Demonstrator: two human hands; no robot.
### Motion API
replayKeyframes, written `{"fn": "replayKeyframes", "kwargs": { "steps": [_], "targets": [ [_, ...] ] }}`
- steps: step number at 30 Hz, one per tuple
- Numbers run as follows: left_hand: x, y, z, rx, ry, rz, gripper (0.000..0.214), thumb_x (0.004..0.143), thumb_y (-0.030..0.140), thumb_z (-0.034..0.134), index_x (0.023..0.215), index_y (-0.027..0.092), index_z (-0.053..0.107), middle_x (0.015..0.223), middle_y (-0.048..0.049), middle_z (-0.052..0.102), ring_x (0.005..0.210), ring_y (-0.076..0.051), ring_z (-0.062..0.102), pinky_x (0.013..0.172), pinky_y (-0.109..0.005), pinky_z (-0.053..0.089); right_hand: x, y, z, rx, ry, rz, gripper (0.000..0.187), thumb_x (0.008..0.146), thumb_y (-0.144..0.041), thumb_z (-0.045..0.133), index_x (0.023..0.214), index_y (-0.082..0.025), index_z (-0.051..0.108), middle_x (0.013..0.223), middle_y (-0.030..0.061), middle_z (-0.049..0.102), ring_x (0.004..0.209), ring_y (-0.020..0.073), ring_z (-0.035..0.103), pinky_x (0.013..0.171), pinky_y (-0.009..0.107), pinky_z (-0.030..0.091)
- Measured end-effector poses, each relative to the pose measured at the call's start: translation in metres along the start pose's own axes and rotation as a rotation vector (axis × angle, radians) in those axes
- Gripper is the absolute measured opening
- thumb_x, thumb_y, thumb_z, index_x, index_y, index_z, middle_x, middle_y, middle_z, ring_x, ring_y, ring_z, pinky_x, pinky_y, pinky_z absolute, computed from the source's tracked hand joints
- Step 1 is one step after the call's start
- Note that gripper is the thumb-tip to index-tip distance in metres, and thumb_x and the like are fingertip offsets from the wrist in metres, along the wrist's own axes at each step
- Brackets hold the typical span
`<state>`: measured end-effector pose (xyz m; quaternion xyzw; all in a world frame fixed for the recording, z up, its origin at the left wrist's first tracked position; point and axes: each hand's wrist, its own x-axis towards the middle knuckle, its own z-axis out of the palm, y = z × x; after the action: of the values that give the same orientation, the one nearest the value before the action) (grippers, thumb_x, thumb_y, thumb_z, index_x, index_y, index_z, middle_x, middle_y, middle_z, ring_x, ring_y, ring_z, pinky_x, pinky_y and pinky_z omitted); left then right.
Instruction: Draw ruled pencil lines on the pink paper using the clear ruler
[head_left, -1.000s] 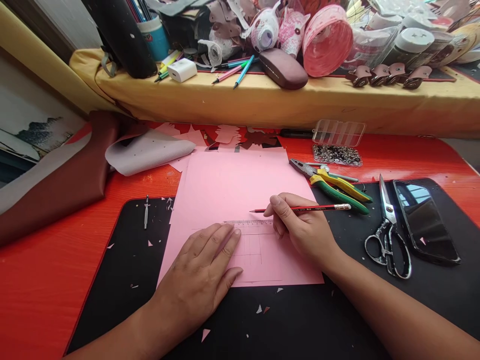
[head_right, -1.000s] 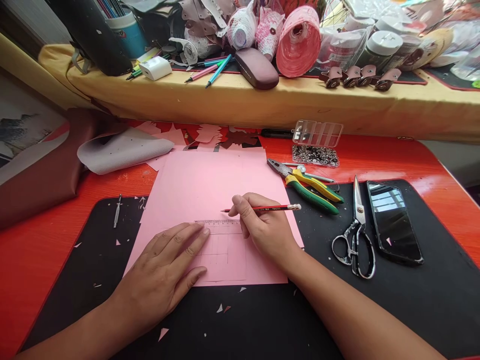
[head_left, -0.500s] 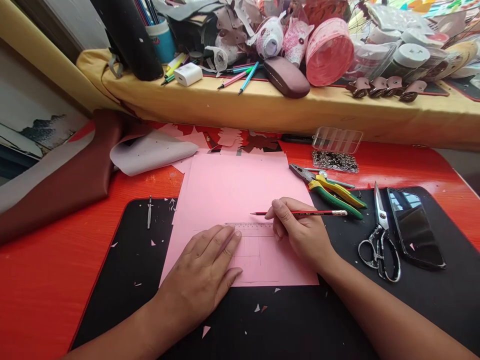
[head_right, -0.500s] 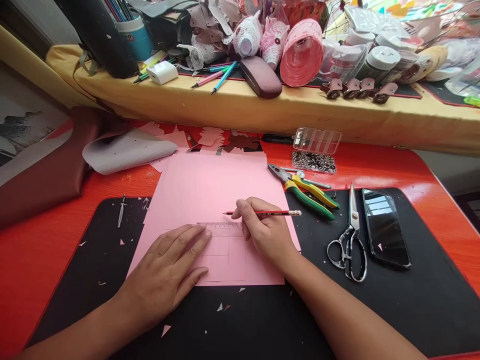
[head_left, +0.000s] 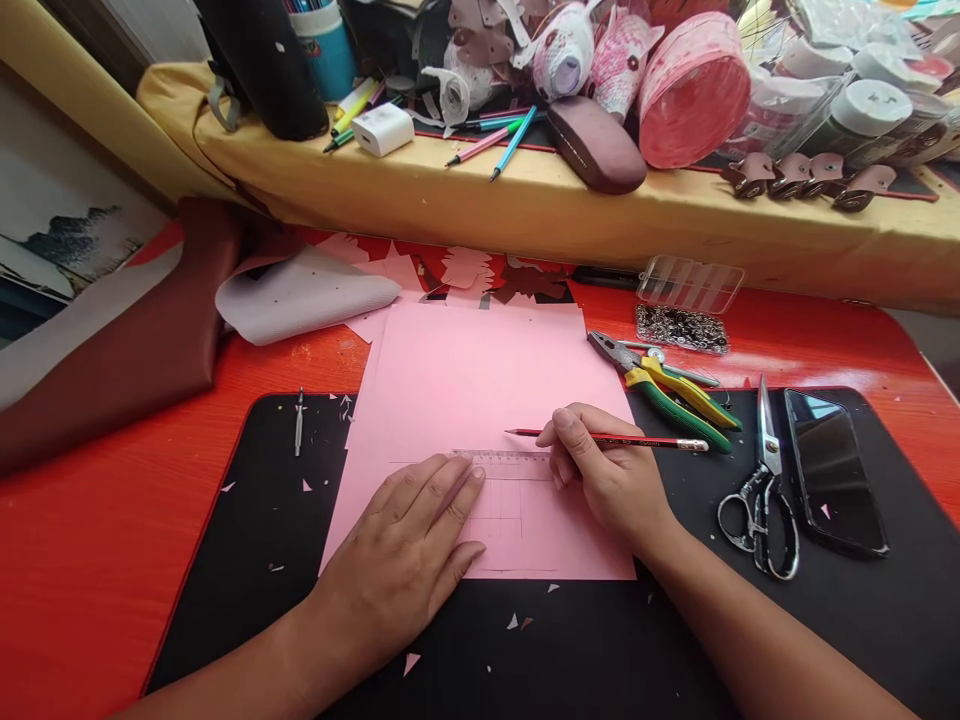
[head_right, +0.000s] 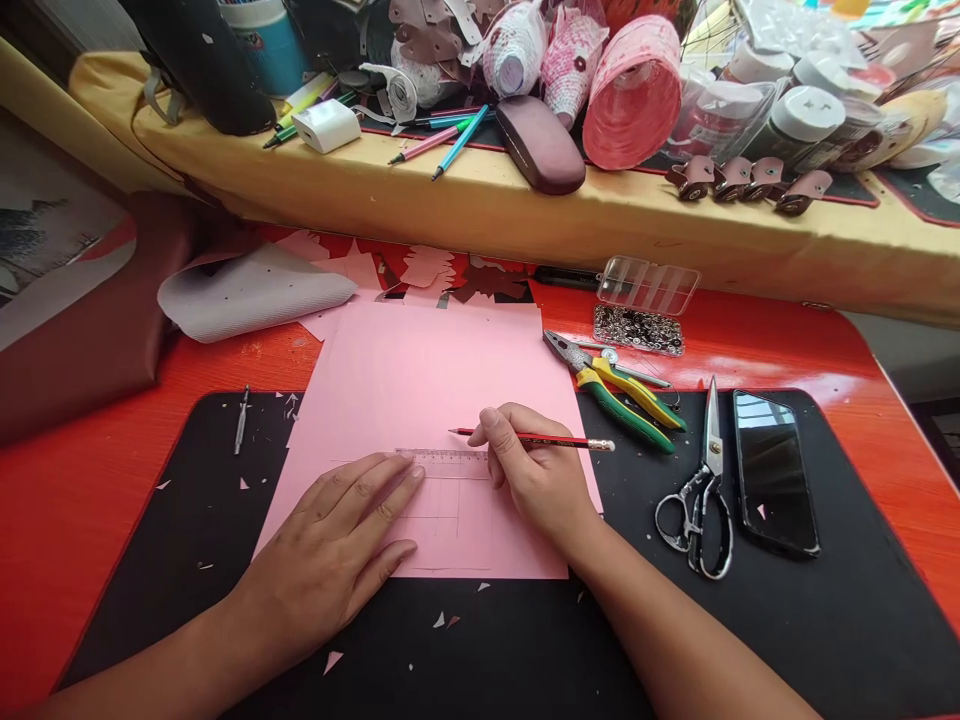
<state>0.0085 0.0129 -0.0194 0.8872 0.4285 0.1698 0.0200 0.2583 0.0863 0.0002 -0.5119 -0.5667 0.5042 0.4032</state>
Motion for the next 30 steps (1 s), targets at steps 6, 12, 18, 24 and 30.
{"fn": "replayKeyframes", "kwargs": {
  "steps": [6, 12, 18, 24, 30],
  "targets": [
    [0.0002, -0.0004, -0.0009, -0.019, -0.007, -0.002, 0.045, 0.118, 0.03, 0.046, 0.155, 0.008, 0.059, 0.151, -0.0189, 0.067, 0.141, -0.035, 0.058, 0.12, -0.051, 0.041, -0.0002, -0.0001, -0.0012, -0.005, -0.019, 0.003, 0.049, 0.112, -0.057, 0.062, 0.081, -0.022, 0.075, 0.054, -0.0035, 0.057, 0.051, 0.0154, 0.056, 0.059, 0.032, 0.047],
    [0.0, 0.0003, -0.001, -0.019, -0.009, -0.017, 0.045, 0.118, 0.031, 0.047, 0.156, 0.009, 0.059, 0.152, -0.0178, 0.068, 0.141, -0.034, 0.058, 0.121, -0.05, 0.04, 0.0005, -0.0007, -0.0014, -0.025, -0.025, -0.003, 0.049, 0.112, -0.057, 0.061, 0.081, -0.022, 0.075, 0.054, -0.0034, 0.058, 0.052, 0.0156, 0.057, 0.061, 0.033, 0.048],
    [0.0, 0.0009, -0.0011, -0.012, -0.014, -0.016, 0.045, 0.118, 0.03, 0.046, 0.156, 0.009, 0.058, 0.151, -0.0177, 0.068, 0.141, -0.034, 0.059, 0.121, -0.05, 0.041, 0.0006, -0.0013, -0.0015, -0.019, -0.016, 0.021, 0.05, 0.11, -0.061, 0.062, 0.082, -0.022, 0.075, 0.054, -0.0031, 0.058, 0.051, 0.0163, 0.057, 0.058, 0.032, 0.048],
    [-0.0005, 0.0011, -0.0005, -0.004, 0.002, -0.03, 0.044, 0.116, 0.031, 0.049, 0.154, 0.011, 0.061, 0.15, -0.0165, 0.07, 0.139, -0.033, 0.062, 0.12, -0.049, 0.045, 0.0018, -0.0026, -0.0007, 0.025, 0.014, 0.023, 0.049, 0.109, -0.061, 0.064, 0.081, -0.022, 0.075, 0.054, -0.003, 0.059, 0.049, 0.0154, 0.056, 0.054, 0.032, 0.045],
    [0.0012, 0.0008, -0.0017, 0.005, 0.011, -0.017, 0.044, 0.117, 0.031, 0.048, 0.153, 0.01, 0.062, 0.149, -0.0167, 0.07, 0.139, -0.033, 0.062, 0.12, -0.048, 0.044, 0.0018, -0.0017, -0.0007, 0.104, 0.041, 0.046, 0.05, 0.108, -0.063, 0.065, 0.081, -0.022, 0.074, 0.051, -0.0033, 0.058, 0.048, 0.0145, 0.054, 0.051, 0.03, 0.042]
  ]
}}
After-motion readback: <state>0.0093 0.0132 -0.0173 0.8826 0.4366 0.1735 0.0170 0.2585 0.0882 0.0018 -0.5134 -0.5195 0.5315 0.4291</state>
